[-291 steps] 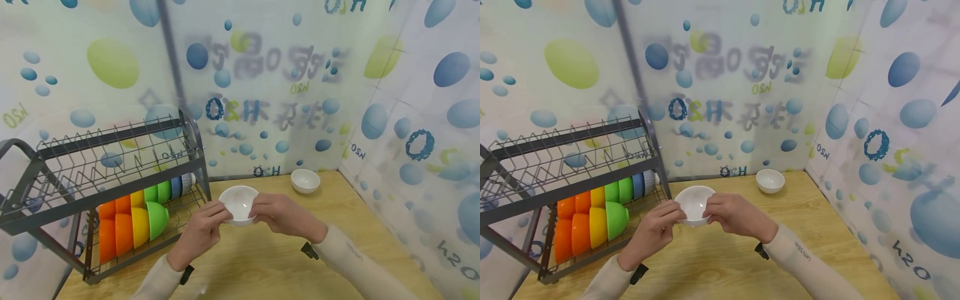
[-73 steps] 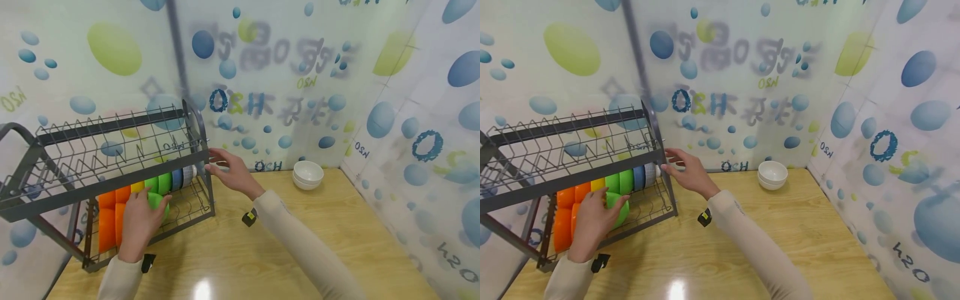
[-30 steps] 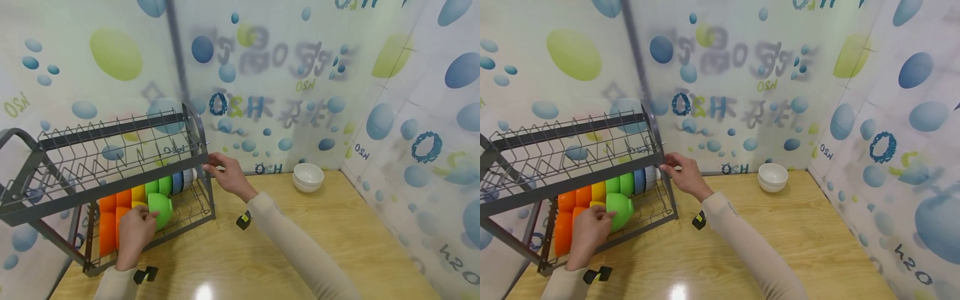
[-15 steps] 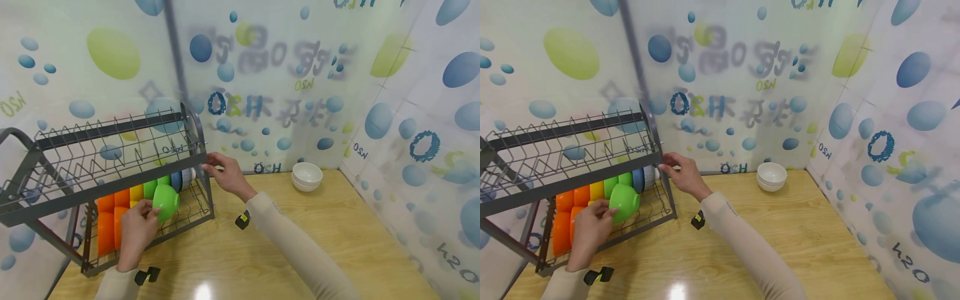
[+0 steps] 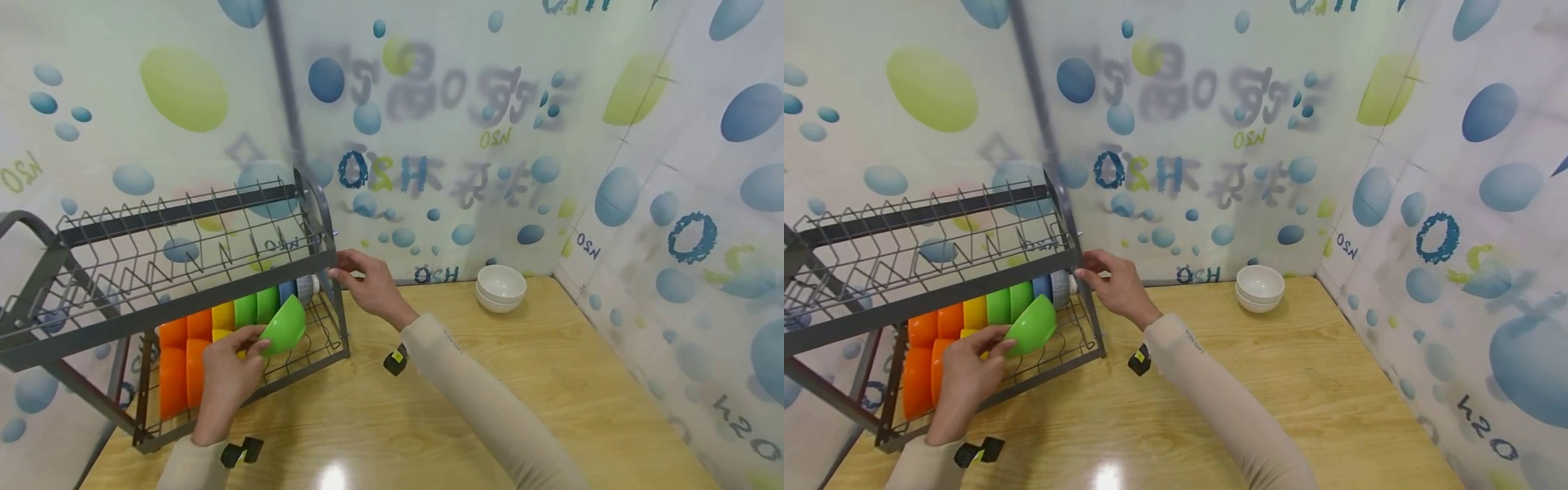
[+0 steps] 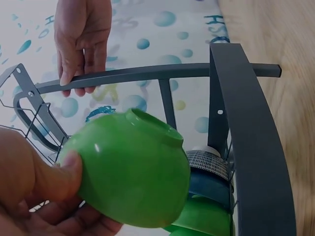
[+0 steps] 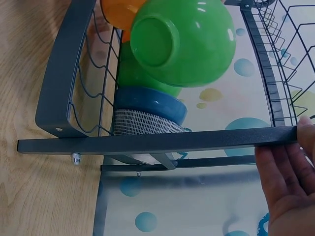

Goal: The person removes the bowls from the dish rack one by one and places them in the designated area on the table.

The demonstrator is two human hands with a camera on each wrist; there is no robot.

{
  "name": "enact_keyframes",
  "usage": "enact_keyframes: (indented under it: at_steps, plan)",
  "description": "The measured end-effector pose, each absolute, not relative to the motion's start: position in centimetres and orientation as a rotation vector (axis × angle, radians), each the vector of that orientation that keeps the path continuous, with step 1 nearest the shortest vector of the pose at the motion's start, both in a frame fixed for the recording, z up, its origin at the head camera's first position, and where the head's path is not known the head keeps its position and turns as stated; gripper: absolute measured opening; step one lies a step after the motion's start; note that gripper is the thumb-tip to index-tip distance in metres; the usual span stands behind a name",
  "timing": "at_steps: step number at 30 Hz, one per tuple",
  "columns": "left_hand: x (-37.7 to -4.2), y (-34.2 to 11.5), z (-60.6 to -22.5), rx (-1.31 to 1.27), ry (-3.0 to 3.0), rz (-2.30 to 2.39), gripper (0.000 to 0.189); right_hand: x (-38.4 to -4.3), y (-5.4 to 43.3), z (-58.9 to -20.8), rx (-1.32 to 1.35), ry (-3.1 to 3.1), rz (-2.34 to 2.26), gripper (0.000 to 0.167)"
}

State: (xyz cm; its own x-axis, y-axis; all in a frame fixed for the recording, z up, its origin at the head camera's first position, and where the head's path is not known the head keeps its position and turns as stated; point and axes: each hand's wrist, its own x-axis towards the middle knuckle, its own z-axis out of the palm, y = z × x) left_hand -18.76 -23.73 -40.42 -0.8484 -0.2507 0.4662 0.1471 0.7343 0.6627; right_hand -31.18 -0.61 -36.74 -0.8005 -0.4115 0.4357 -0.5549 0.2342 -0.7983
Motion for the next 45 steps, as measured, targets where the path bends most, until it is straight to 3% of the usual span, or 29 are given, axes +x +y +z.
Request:
enact_keyframes:
  at_steps: [22, 45]
  plan:
    - [-17.5, -22.2, -38.6, -0.495, -2.218, -0.865, 0.026, -30.8, 1.0, -35.1, 1.024, -2.476, 1.583, 0.045]
    - [-17.7, -18.8, -39.0, -0.848, -2.15, -0.783, 0.045, -26.7, 9.2, -35.4, 1.359, -2.418, 1.126, 0.044]
